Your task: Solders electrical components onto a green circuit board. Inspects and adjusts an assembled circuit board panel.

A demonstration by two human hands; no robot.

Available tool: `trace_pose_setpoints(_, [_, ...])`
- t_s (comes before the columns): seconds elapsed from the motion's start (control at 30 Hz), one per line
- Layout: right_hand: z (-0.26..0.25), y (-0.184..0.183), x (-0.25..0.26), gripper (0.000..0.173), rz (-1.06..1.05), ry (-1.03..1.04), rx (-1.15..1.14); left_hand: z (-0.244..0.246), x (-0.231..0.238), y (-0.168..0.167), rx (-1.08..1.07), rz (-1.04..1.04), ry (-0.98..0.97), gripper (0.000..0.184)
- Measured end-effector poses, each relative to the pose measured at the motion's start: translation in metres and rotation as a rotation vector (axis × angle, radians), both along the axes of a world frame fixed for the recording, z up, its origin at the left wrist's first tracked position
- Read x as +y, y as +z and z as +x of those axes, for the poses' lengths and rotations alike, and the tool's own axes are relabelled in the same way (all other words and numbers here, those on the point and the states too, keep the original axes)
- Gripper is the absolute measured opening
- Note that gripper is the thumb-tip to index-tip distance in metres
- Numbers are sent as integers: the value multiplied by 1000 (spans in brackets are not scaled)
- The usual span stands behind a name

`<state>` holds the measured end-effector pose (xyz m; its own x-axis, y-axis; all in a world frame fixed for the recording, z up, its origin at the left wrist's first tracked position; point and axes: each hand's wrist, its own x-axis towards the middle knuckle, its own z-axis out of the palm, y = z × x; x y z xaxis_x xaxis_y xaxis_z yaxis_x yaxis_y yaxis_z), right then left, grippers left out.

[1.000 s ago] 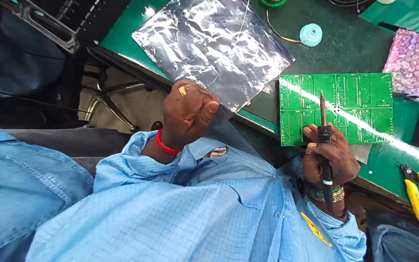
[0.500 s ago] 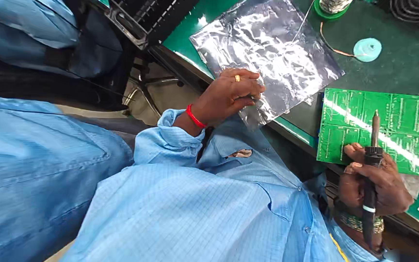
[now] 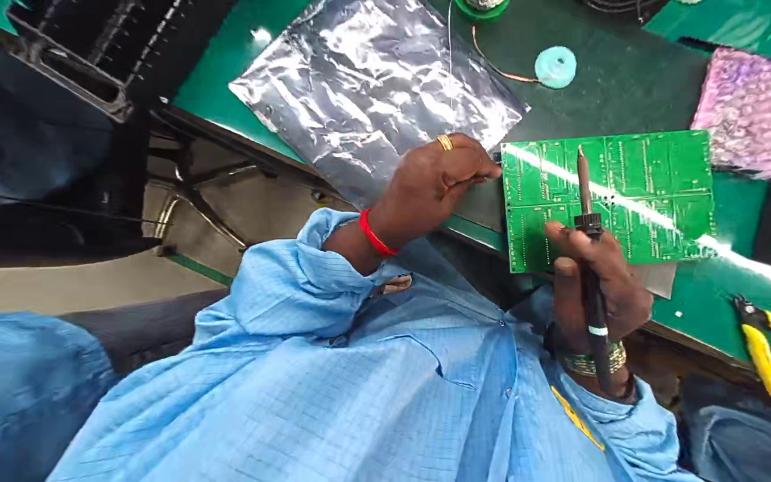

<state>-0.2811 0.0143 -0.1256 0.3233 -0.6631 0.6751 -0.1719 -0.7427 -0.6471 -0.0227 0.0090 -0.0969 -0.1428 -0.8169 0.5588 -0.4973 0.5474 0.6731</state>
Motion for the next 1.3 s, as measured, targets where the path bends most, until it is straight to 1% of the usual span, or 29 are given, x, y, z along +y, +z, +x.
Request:
trace_pose_setpoints(0.07, [2, -5, 0, 31, -19, -62, 52, -4, 0, -2, -39, 3, 33, 19])
trace_pose_setpoints(0.13, [2, -6, -1, 34, -56, -125, 87, -6, 1, -1, -58, 33, 69, 16])
trace_pose_setpoints(0.2, [2, -3, -1, 36, -69, -166, 92, -8, 0, 0, -13, 68, 83, 13])
trace_pose_setpoints(0.33, [3, 5, -2, 31, -60, -210, 118, -14, -4, 1, 154, 120, 71, 15])
trace_pose_setpoints(0.43, [5, 0, -4, 25, -58, -225, 89, -18, -6, -3, 191, 123, 94, 14])
trace_pose_setpoints(0.7, [7, -4, -4, 23, -90, -215, 124, -22, -3, -12, 100, 39, 230, 12])
trace_pose_setpoints(0.97, [9, -3, -3, 23, -101, -215, 147, -23, -3, -12, 20, 33, 257, 10])
trace_pose_setpoints(1.3, [9, -2, -3, 24, -101, -221, 160, -23, -3, -14, 16, 26, 254, 9])
